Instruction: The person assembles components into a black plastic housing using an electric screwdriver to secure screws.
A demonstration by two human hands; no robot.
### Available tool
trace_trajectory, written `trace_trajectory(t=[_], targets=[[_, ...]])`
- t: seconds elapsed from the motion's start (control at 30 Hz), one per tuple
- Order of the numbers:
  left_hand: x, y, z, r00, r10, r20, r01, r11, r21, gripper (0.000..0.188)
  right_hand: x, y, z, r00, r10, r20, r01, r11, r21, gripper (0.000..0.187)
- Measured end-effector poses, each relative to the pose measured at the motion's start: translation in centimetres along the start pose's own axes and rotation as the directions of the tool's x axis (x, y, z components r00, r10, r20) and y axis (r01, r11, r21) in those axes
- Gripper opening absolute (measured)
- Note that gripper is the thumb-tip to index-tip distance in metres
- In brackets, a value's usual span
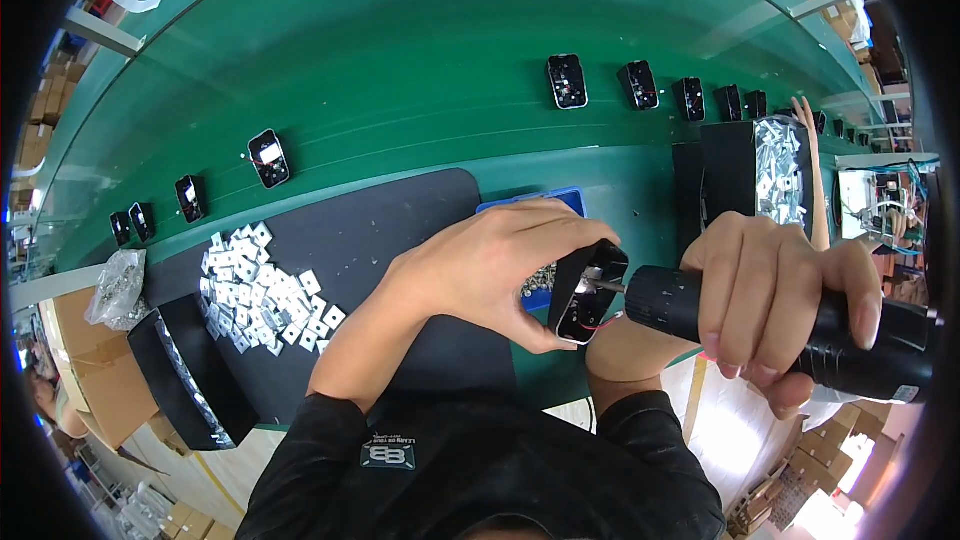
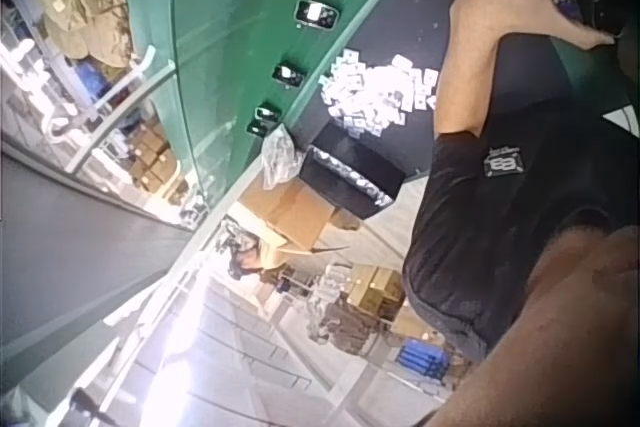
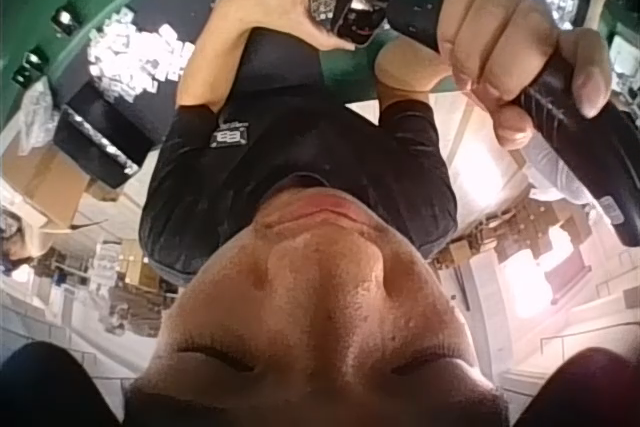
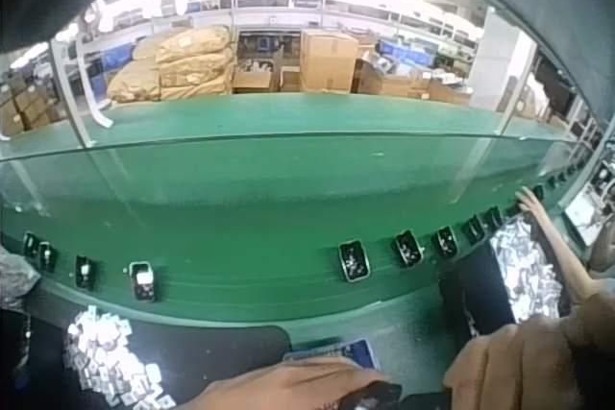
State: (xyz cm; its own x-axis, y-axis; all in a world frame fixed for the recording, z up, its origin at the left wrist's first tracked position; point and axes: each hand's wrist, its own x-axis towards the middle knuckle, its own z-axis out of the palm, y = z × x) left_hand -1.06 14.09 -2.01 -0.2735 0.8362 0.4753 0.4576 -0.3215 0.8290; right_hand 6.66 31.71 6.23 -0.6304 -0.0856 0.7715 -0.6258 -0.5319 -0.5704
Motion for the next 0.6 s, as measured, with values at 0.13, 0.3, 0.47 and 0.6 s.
trace_trajectory(t=[0.13, 0.3, 0.47, 0.6], targets=[[-0.2, -0.4, 0.2, 0.999, -0.036, 0.017, 0.036, 0.999, -0.022, 0.072, -0.3, 0.1, 0.2, 0.998, -0.02, -0.054, 0.019, 1.0, -0.016, 0.053], [-0.5, -0.7, 0.4, 0.998, -0.063, 0.009, 0.063, 0.994, -0.09, 0.071, -0.3, -0.7, 0.4, 0.991, -0.094, -0.091, 0.085, 0.992, -0.091, 0.049], [-0.9, -2.4, -2.3, 0.971, -0.205, -0.126, 0.237, 0.907, 0.349, 0.069, -1.6, -2.7, 1.6, 0.884, -0.31, -0.35, 0.265, 0.949, -0.171, 0.039], [-2.9, -5.9, -4.7, 0.862, -0.306, -0.405, 0.47, 0.782, 0.41, 0.068, -1.6, -3.4, 1.8, 0.895, -0.31, -0.32, 0.262, 0.947, -0.187, 0.041]])
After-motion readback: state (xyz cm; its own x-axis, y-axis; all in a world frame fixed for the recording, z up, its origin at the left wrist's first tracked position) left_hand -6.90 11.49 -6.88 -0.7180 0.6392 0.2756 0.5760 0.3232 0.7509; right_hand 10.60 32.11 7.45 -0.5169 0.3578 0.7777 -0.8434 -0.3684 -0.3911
